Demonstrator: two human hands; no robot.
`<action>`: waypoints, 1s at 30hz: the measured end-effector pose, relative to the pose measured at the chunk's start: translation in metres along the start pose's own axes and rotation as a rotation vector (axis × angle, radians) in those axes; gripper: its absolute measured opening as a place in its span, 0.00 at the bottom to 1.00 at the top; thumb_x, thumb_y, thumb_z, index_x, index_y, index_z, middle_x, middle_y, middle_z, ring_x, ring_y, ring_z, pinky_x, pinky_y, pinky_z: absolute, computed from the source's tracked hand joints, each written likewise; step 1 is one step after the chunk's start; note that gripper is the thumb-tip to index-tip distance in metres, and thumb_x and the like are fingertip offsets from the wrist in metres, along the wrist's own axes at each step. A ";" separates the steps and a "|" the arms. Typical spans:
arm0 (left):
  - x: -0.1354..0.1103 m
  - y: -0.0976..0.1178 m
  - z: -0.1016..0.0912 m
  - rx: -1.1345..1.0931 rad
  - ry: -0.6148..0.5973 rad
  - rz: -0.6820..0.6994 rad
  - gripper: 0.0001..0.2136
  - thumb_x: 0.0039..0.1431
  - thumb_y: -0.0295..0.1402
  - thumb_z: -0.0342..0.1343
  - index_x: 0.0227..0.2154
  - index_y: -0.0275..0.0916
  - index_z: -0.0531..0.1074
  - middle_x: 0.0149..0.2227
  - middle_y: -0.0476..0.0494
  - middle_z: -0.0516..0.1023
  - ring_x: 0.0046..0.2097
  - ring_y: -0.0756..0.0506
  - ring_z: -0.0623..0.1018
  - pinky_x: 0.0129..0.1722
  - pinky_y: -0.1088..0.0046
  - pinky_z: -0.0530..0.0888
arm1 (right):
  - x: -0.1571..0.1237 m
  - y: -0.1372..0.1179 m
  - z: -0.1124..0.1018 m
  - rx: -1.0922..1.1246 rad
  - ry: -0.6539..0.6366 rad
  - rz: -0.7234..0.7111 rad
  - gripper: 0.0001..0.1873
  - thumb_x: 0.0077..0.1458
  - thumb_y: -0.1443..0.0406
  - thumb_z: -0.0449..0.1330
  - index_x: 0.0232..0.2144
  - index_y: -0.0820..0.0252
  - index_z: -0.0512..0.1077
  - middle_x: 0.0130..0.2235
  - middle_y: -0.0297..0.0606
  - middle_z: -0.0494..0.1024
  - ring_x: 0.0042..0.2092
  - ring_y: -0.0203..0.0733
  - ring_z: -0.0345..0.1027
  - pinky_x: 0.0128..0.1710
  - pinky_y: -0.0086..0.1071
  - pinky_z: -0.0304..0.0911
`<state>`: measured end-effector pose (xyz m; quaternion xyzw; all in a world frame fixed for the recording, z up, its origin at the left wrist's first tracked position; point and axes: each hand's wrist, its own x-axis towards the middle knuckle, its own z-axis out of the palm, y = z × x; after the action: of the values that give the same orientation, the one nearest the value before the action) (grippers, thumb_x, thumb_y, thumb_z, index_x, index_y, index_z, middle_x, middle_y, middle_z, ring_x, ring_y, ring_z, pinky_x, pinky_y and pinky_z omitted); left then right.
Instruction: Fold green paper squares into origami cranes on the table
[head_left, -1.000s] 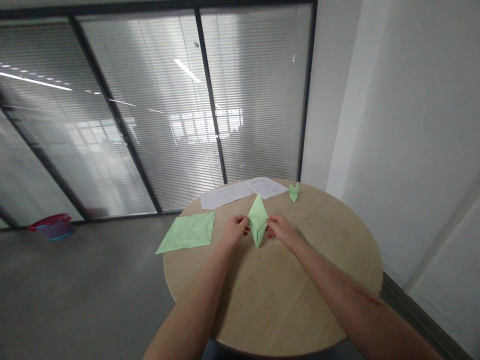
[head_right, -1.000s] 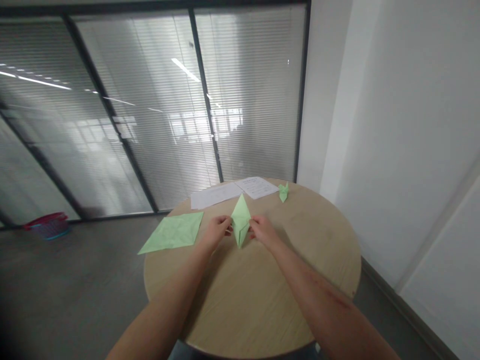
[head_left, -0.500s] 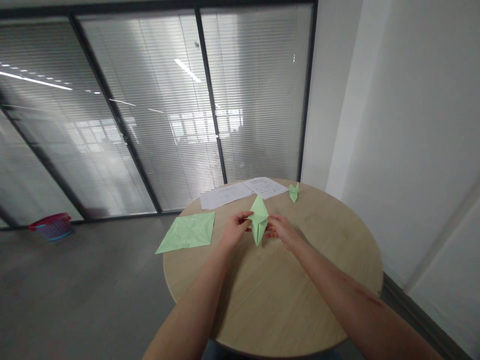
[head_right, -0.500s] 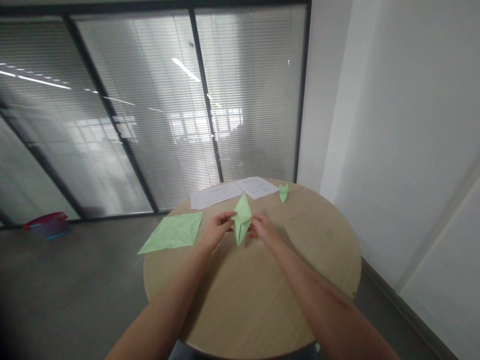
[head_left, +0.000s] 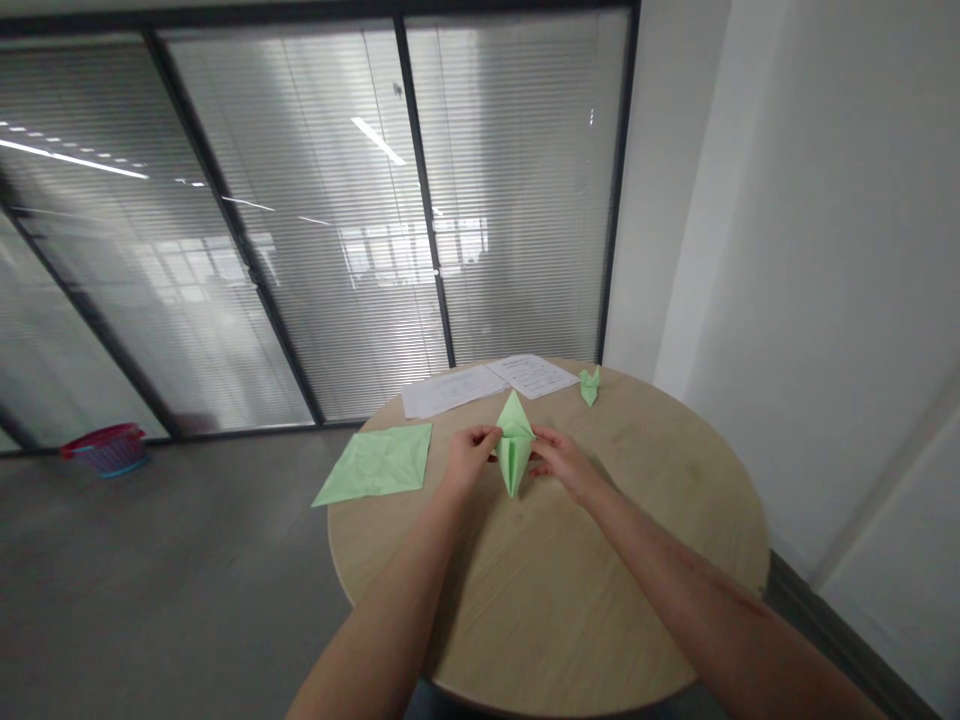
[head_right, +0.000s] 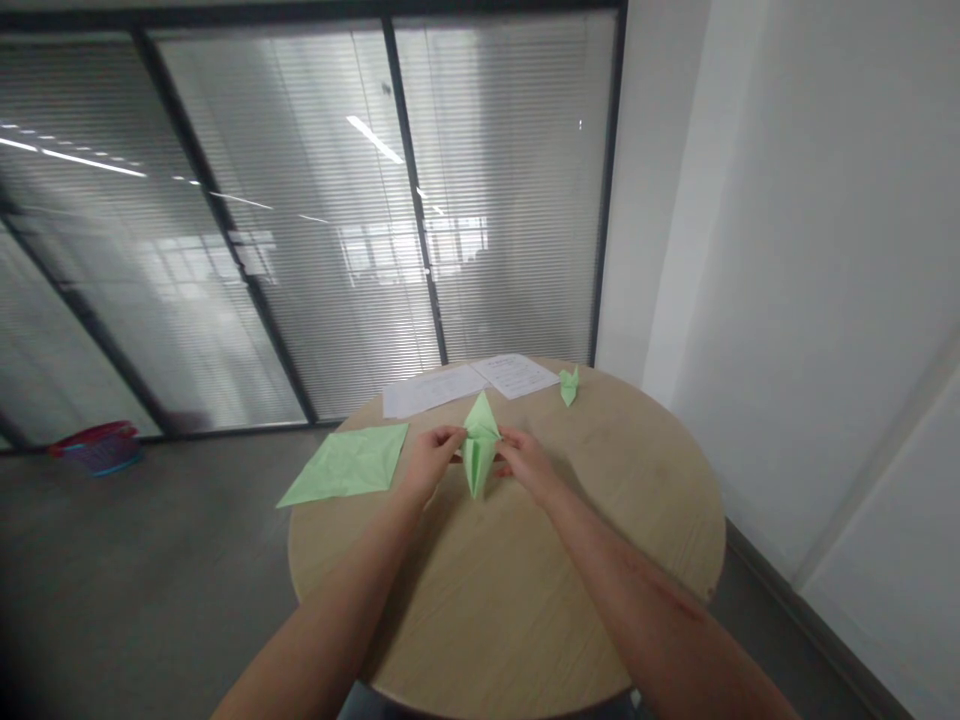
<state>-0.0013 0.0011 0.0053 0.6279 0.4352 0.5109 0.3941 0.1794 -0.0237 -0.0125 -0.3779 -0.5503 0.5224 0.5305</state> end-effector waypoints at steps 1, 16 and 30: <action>0.000 0.000 0.000 -0.019 0.015 -0.003 0.11 0.52 0.40 0.59 0.30 0.37 0.76 0.31 0.44 0.78 0.32 0.46 0.77 0.29 0.72 0.75 | 0.000 0.000 0.000 -0.006 0.014 -0.001 0.21 0.53 0.62 0.57 0.49 0.59 0.72 0.44 0.42 0.79 0.38 0.42 0.75 0.28 0.27 0.69; 0.000 -0.003 0.002 -0.056 -0.037 -0.026 0.10 0.48 0.27 0.56 0.33 0.35 0.79 0.34 0.44 0.79 0.33 0.48 0.76 0.32 0.73 0.76 | 0.011 0.017 -0.007 -0.184 0.163 -0.131 0.10 0.51 0.60 0.57 0.37 0.58 0.67 0.39 0.39 0.75 0.37 0.40 0.71 0.31 0.29 0.68; -0.005 0.004 -0.002 -0.162 -0.142 -0.053 0.19 0.53 0.31 0.55 0.49 0.34 0.75 0.46 0.38 0.78 0.41 0.45 0.77 0.38 0.68 0.77 | 0.005 0.008 -0.003 0.027 0.095 -0.045 0.24 0.48 0.59 0.63 0.48 0.57 0.68 0.46 0.43 0.76 0.41 0.43 0.73 0.34 0.32 0.69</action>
<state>-0.0035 -0.0046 0.0084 0.6170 0.3799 0.4879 0.4868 0.1802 -0.0166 -0.0195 -0.3827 -0.5258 0.4991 0.5727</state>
